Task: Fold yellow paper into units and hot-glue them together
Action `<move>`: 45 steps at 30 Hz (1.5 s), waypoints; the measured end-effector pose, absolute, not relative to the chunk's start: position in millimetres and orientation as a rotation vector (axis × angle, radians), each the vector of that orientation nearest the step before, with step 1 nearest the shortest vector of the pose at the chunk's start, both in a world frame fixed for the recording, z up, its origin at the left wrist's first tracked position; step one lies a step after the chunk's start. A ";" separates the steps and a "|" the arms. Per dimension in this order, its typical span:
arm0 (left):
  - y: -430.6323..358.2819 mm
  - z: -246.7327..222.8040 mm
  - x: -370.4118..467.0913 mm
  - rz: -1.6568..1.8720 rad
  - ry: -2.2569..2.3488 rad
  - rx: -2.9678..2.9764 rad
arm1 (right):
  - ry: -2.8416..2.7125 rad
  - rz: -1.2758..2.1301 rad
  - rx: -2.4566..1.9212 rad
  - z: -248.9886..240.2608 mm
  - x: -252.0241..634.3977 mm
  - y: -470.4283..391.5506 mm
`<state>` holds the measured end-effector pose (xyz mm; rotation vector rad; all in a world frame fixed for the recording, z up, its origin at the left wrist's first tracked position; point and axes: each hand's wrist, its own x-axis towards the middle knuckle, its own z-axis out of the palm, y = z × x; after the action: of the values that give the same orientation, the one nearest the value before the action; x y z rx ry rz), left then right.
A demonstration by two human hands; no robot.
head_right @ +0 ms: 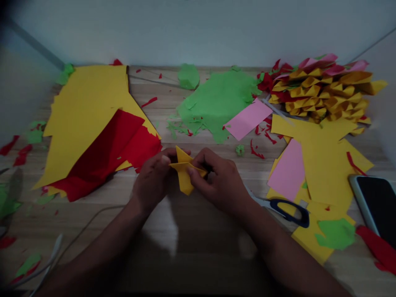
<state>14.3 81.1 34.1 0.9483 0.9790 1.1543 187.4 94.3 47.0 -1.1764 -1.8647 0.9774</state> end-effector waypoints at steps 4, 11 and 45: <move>81.7 39.7 15.2 1.180 0.973 0.965 | -1.850 1.019 -1.185 46.5 187.9 92.5; 85.9 37.0 16.3 1.237 1.135 0.864 | -1.799 1.119 -1.175 47.9 184.8 90.5; 84.5 36.2 14.1 1.305 1.096 0.757 | -1.798 1.204 -1.253 53.3 183.2 93.3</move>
<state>14.1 84.5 36.2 0.7574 1.0956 1.3049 183.2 93.3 53.3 -1.2530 -1.7976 1.2038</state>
